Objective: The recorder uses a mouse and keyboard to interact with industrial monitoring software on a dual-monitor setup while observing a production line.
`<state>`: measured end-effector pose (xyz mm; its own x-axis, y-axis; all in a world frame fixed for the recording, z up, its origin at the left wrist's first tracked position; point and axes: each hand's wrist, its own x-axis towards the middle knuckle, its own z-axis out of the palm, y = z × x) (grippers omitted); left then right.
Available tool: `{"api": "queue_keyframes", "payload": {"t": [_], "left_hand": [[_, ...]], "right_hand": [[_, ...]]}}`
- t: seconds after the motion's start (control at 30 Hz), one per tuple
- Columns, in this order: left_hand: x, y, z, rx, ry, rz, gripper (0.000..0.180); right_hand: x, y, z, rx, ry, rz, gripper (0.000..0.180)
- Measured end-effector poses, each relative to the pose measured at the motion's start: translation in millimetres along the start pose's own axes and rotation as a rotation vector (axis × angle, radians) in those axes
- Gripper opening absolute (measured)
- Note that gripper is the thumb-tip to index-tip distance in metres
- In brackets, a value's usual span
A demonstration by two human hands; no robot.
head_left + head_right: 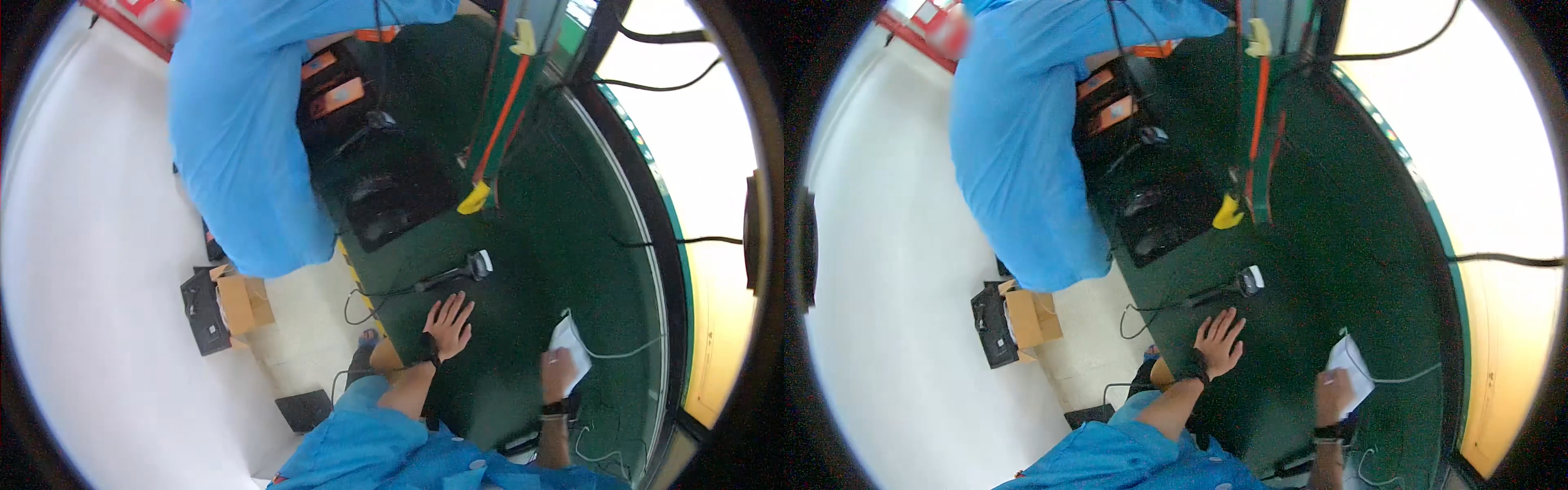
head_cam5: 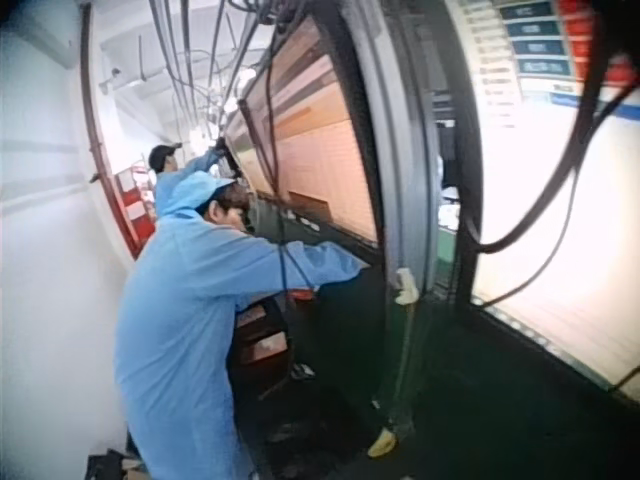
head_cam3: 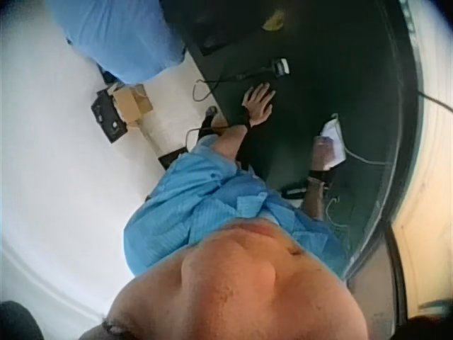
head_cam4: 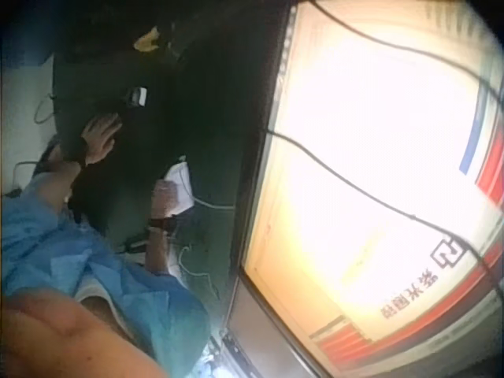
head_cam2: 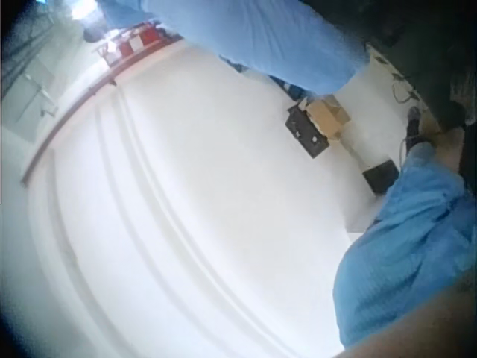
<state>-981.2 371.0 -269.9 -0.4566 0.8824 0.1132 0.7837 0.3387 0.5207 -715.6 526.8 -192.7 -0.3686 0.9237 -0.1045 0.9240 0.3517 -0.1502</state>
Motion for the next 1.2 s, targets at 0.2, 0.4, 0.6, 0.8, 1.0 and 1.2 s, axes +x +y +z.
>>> {"api": "queue_keyframes", "payload": {"t": [0.2, 0.4, 0.6, 0.8, 1.0, 1.2], "left_hand": [[-1, -3, -3, 0.050, -0.034, -0.013, 0.060], [5, 6, -3, -0.033, -0.013, 0.026, 0.059], [-1, -2, 4, -0.004, 0.020, 0.096, 0.061], [2, -43, -31, -0.294, -0.100, 0.083, 0.043], [42, 0, -364, -1.179, -0.059, 0.425, 0.040], [63, 3, -486, -1.136, 0.467, 0.910, 0.046]], "right_hand": [[-83, -93, 51, 0.216, -0.042, -0.186, 0.041], [-91, -100, 89, 0.192, 0.130, -0.348, 0.045], [-108, -129, 55, 0.367, 0.041, -0.218, 0.039], [-197, -200, 1, 0.572, 0.093, 0.008, 0.022], [-332, -188, 14, 0.618, -0.046, 0.306, 0.014], [-342, -186, 6, 0.682, -0.254, 0.246, 0.015]]}}
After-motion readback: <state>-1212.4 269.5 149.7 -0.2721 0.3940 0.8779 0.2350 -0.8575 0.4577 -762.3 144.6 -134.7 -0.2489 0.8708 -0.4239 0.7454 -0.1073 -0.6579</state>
